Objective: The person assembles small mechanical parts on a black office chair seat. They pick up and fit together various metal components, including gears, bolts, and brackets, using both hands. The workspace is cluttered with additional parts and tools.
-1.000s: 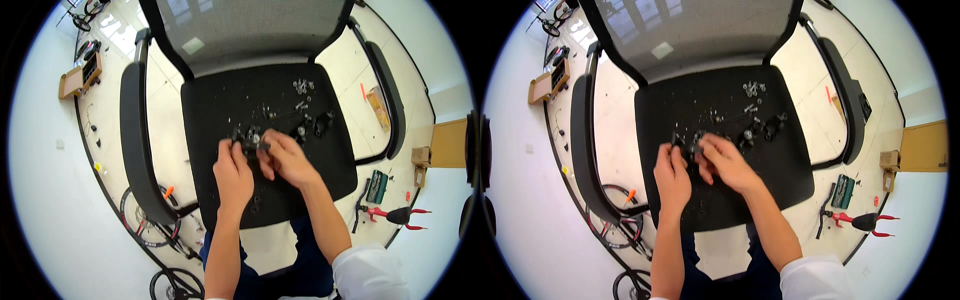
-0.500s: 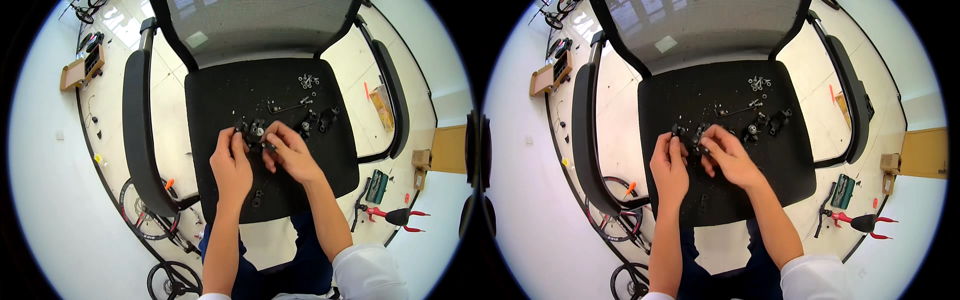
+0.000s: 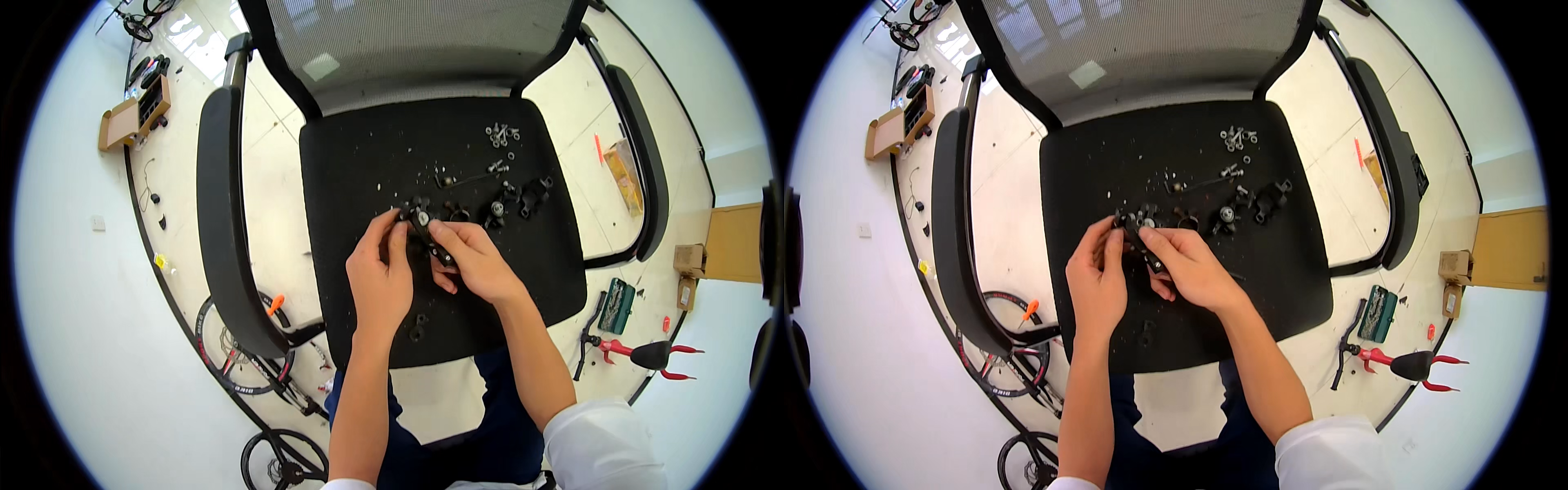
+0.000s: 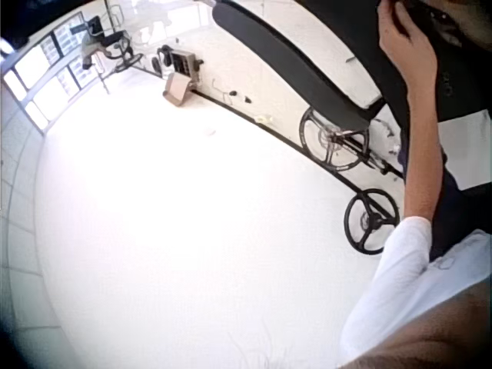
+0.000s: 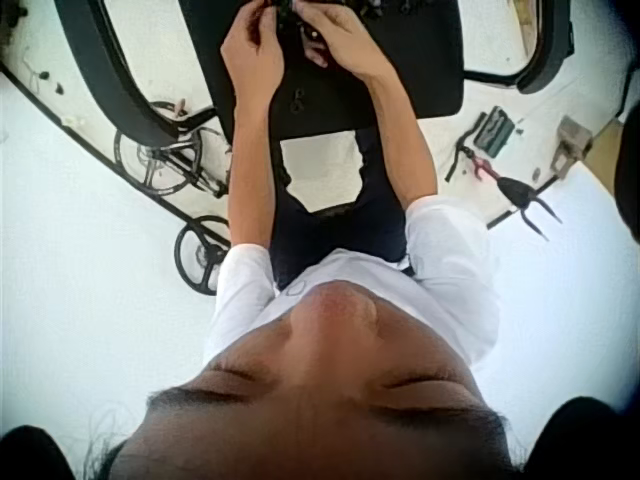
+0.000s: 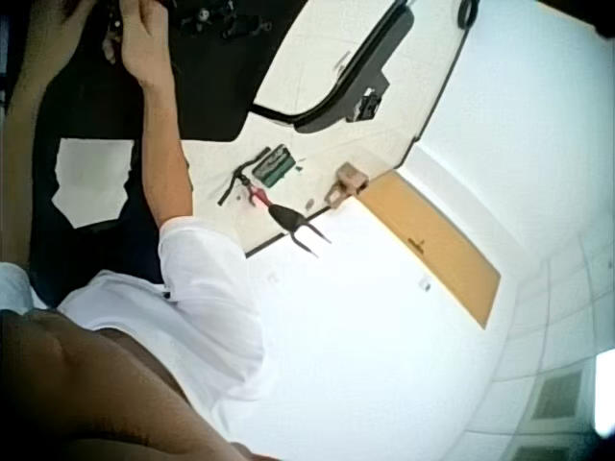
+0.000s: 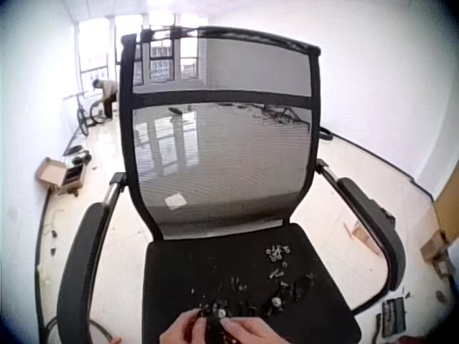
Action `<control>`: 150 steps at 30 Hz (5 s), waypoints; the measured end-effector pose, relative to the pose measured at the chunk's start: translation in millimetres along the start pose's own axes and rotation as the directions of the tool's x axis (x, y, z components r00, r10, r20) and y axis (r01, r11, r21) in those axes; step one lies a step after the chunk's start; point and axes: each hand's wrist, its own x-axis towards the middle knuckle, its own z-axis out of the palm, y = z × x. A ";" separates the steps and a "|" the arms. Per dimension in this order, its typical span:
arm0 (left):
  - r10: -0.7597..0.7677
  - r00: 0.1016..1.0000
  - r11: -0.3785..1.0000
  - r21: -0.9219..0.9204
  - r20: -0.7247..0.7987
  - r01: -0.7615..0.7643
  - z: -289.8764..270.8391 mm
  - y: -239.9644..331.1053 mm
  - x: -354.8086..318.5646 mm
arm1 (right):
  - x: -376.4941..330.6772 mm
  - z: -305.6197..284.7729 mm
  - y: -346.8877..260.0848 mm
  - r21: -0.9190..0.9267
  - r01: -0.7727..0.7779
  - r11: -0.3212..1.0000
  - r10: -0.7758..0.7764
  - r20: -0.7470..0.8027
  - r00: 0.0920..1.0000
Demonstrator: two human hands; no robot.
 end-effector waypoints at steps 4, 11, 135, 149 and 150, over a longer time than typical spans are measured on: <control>0.033 0.999 0.999 0.010 0.031 -0.034 -1.8 -3.5 4.8 | 12.3 -13.2 -1.8 -0.011 0.162 0.987 -0.163 -0.108 0.981; 0.085 0.996 0.992 0.093 -0.003 -0.084 1.3 23.7 1.9 | 2.9 -7.7 -0.5 -0.085 0.194 0.977 -0.202 -0.093 0.975; -0.070 0.973 0.944 -0.299 0.222 0.136 7.9 12.8 -5.1 | 1.8 -24.4 3.9 0.023 0.333 0.943 -0.322 -0.193 0.927; -0.224 0.973 0.969 -0.098 0.060 0.229 -21.8 -5.1 10.8 | -3.0 -47.5 -5.3 -0.733 0.225 0.642 -0.629 -0.336 0.701; -0.220 0.973 0.972 -0.068 0.065 0.224 -22.4 -6.3 10.5 | -4.3 -53.1 -6.9 -0.749 0.206 0.630 -0.637 -0.347 0.689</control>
